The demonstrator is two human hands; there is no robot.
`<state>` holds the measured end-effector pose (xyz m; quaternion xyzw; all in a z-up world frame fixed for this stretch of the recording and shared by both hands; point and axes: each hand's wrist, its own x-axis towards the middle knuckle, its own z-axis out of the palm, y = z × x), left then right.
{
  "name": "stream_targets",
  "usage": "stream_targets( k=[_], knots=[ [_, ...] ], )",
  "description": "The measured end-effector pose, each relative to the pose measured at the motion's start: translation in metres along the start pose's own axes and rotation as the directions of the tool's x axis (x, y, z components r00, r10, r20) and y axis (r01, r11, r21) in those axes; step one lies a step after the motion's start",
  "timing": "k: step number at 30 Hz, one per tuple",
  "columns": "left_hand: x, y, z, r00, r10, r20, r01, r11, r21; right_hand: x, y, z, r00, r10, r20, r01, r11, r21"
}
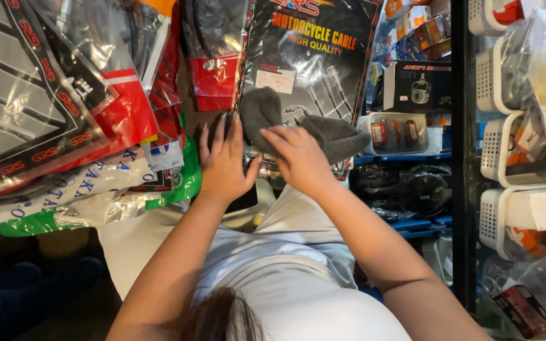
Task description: Wiping down and organizing motorcycle cable packages in a storage area.
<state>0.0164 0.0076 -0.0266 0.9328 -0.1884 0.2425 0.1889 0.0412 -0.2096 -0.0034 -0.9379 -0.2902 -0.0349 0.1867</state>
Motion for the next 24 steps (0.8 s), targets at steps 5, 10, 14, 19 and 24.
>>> stream_targets(
  k=[5, 10, 14, 19, 24],
  knots=[
    [-0.007, -0.004, 0.01, 0.997, -0.002, -0.083, -0.008, 0.992, -0.123, 0.022, 0.029, -0.034, 0.92, 0.248, -0.304, -0.249, 0.968, 0.034],
    [-0.01, -0.008, 0.01, 0.986, -0.068, -0.152, 0.037, 0.98, -0.197, 0.041, 0.013, -0.032, 0.93, 0.103, -0.352, -0.068, 0.992, 0.11],
    [-0.014, -0.008, 0.013, 0.979, -0.073, -0.188, 0.035, 0.98, -0.197, 0.028, -0.028, 0.004, 0.991, 0.008, -0.13, -0.01, 1.0, -0.016],
    [-0.008, -0.005, 0.007, 0.982, -0.05, -0.18, 0.012, 0.979, -0.203, 0.011, -0.042, 0.007, 0.999, 0.002, -0.033, -0.001, 1.0, 0.015],
    [-0.002, -0.001, 0.001, 0.99, -0.026, -0.136, 0.002, 0.985, -0.171, 0.008, -0.031, 0.002, 0.999, 0.023, 0.047, -0.025, 0.998, 0.055]
  ],
)
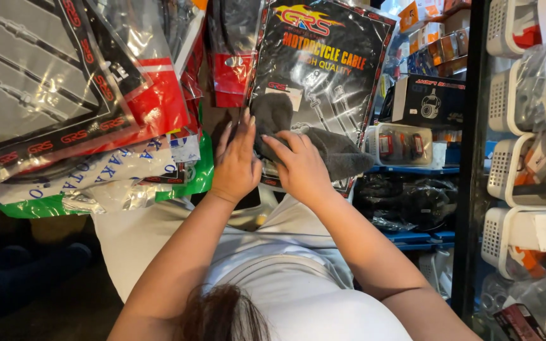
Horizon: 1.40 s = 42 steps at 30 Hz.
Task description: Wiping down and organizing motorcycle cable packages in a storage area.
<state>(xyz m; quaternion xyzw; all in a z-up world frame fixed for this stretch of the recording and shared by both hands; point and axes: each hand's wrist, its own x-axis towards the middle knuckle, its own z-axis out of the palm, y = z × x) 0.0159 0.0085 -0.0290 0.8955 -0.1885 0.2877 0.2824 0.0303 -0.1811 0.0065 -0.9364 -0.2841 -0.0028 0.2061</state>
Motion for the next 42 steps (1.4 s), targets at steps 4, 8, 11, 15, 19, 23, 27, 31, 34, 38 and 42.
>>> stream_targets(
  k=[4, 8, 11, 15, 19, 23, 27, 31, 34, 38, 42],
  knots=[
    [0.0, 0.001, 0.0, 1.0, 0.011, 0.003, -0.011, 0.997, 0.078, 0.018, 0.029, -0.002, 0.971, -0.045, -0.234, 0.006, 0.986, -0.165],
    [-0.004, -0.003, 0.01, 0.995, 0.097, -0.026, -0.092, 0.987, 0.135, 0.046, 0.083, -0.025, 0.91, 0.107, -0.4, -0.198, 0.961, -0.194],
    [-0.007, -0.006, 0.012, 0.989, 0.131, -0.066, -0.125, 0.988, 0.092, 0.062, 0.08, -0.03, 0.807, 0.432, -0.401, -0.481, 0.876, -0.024],
    [-0.002, -0.005, 0.011, 0.983, 0.145, -0.112, -0.136, 0.987, 0.087, 0.047, 0.031, -0.014, 0.908, 0.252, -0.335, -0.311, 0.94, -0.138],
    [-0.001, -0.002, 0.007, 0.98, 0.162, -0.116, -0.149, 0.983, 0.108, 0.027, 0.01, 0.011, 0.979, -0.017, -0.202, -0.001, 0.996, -0.088],
    [-0.001, -0.004, 0.009, 0.978, 0.167, -0.125, -0.156, 0.983, 0.094, 0.053, 0.042, 0.012, 0.943, -0.139, -0.301, 0.078, 0.975, -0.207],
    [-0.003, -0.004, 0.005, 0.974, 0.177, -0.141, -0.165, 0.982, 0.091, 0.106, 0.066, -0.008, 0.924, -0.188, -0.331, 0.072, 0.94, -0.333],
    [-0.006, -0.004, -0.002, 0.986, 0.122, 0.111, -0.125, 0.992, 0.02, 0.144, 0.062, -0.026, 0.947, 0.037, -0.319, -0.118, 0.964, -0.239],
    [-0.006, -0.005, -0.001, 0.987, 0.117, 0.111, -0.119, 0.993, 0.012, 0.15, 0.05, -0.021, 0.926, 0.117, -0.36, -0.207, 0.953, -0.223],
    [-0.005, -0.004, -0.001, 0.989, 0.125, 0.081, -0.126, 0.992, 0.009, 0.124, 0.016, -0.027, 0.966, 0.164, -0.201, -0.197, 0.968, -0.153],
    [-0.002, -0.003, -0.005, 0.986, 0.118, 0.115, -0.121, 0.992, 0.027, 0.085, -0.009, -0.022, 0.995, 0.064, -0.081, -0.074, 0.99, -0.12]
  ],
)
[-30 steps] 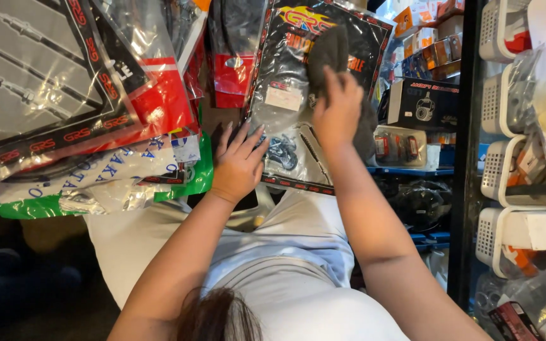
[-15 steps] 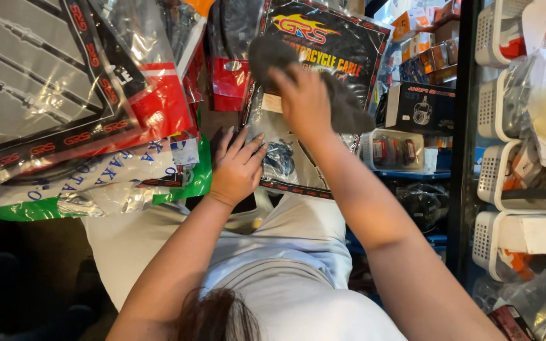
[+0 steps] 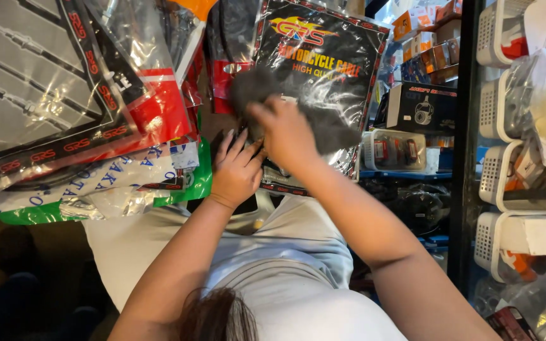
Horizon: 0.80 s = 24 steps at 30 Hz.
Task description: Wiping down and organizing motorcycle cable packages in a storage area.
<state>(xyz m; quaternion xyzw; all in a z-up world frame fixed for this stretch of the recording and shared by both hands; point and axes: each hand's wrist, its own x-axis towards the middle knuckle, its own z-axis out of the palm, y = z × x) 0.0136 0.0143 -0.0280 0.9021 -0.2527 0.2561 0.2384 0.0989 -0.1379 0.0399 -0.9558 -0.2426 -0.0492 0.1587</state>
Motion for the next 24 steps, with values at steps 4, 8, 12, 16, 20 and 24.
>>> stream_targets(
  k=[4, 8, 12, 16, 20, 24],
  knots=[
    [0.002, 0.002, 0.0, 0.999, 0.014, -0.049, -0.014, 1.0, -0.001, -0.011, 0.005, 0.008, 0.989, -0.148, -0.008, 0.147, 0.987, -0.067],
    [-0.002, 0.0, 0.001, 1.0, -0.006, -0.02, 0.006, 0.999, -0.036, 0.019, 0.033, 0.012, 0.985, -0.141, -0.104, 0.121, 0.976, -0.182],
    [0.005, 0.005, -0.006, 1.0, 0.009, -0.027, -0.01, 0.999, -0.044, 0.067, 0.06, 0.013, 0.957, -0.07, -0.282, 0.019, 0.984, -0.179],
    [0.007, 0.005, -0.005, 1.0, 0.015, -0.023, -0.015, 1.0, 0.011, 0.086, 0.068, 0.024, 0.926, 0.066, -0.371, -0.138, 0.976, -0.17],
    [0.006, 0.005, -0.007, 0.999, 0.022, -0.03, -0.021, 0.999, 0.045, 0.071, 0.052, 0.028, 0.933, 0.136, -0.332, -0.202, 0.964, -0.173],
    [0.008, 0.005, -0.003, 0.999, 0.005, -0.05, -0.003, 0.999, 0.041, 0.038, 0.032, 0.023, 0.967, 0.17, -0.19, -0.195, 0.973, -0.122]
  ],
)
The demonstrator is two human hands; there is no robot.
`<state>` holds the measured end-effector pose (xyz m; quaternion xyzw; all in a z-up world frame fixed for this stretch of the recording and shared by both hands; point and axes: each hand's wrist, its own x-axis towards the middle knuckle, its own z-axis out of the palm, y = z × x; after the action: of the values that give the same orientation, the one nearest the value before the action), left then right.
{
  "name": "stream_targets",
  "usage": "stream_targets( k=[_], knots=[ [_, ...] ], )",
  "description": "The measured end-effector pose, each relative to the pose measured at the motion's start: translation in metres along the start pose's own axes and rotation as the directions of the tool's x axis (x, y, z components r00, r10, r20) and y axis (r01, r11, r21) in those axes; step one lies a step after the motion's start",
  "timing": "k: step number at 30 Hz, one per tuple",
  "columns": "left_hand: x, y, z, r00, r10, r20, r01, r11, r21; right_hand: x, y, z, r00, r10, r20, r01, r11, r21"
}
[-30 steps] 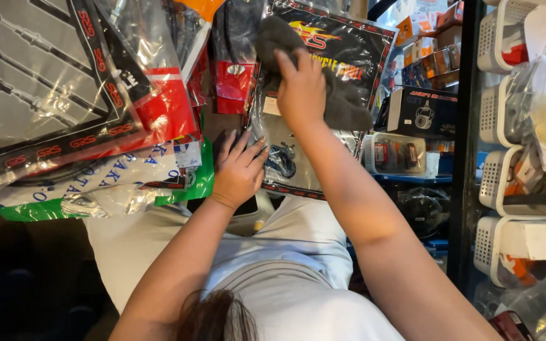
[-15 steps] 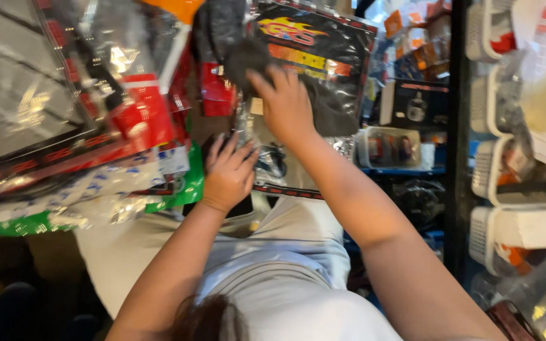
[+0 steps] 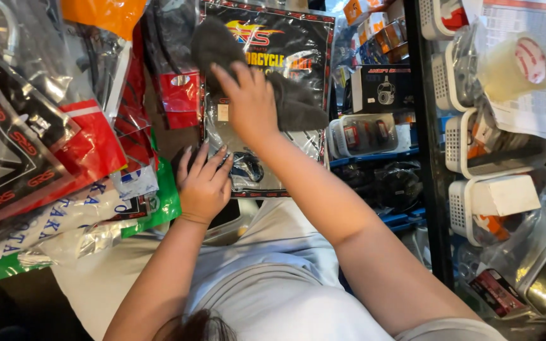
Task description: Wiping down and organizing motorcycle cable packages in a storage area.
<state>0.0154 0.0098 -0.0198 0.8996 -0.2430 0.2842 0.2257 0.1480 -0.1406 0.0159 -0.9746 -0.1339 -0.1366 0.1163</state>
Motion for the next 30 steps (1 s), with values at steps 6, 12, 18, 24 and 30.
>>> stream_targets(
  k=[6, 12, 18, 24, 30],
  knots=[
    [-0.002, -0.003, 0.011, 0.976, 0.075, -0.204, -0.061, 0.995, 0.076, -0.062, -0.012, -0.007, 0.989, -0.128, -0.068, 0.128, 0.992, -0.002],
    [-0.003, -0.004, 0.012, 0.98, 0.073, -0.185, -0.057, 0.994, 0.093, -0.07, 0.007, -0.001, 0.975, -0.198, -0.1, 0.193, 0.979, -0.057],
    [-0.007, 0.0, -0.001, 1.0, -0.015, 0.022, 0.015, 1.0, 0.005, 0.002, 0.063, 0.006, 0.993, -0.026, -0.118, 0.02, 0.998, -0.052],
    [-0.005, 0.0, 0.001, 0.999, -0.027, 0.026, 0.027, 1.0, 0.007, 0.05, 0.069, 0.001, 0.943, 0.296, -0.154, -0.291, 0.955, 0.055],
    [-0.004, 0.0, 0.0, 0.999, -0.015, 0.03, 0.015, 1.0, 0.008, 0.036, -0.002, -0.007, 0.906, -0.332, -0.262, 0.379, 0.912, 0.155]
  ],
)
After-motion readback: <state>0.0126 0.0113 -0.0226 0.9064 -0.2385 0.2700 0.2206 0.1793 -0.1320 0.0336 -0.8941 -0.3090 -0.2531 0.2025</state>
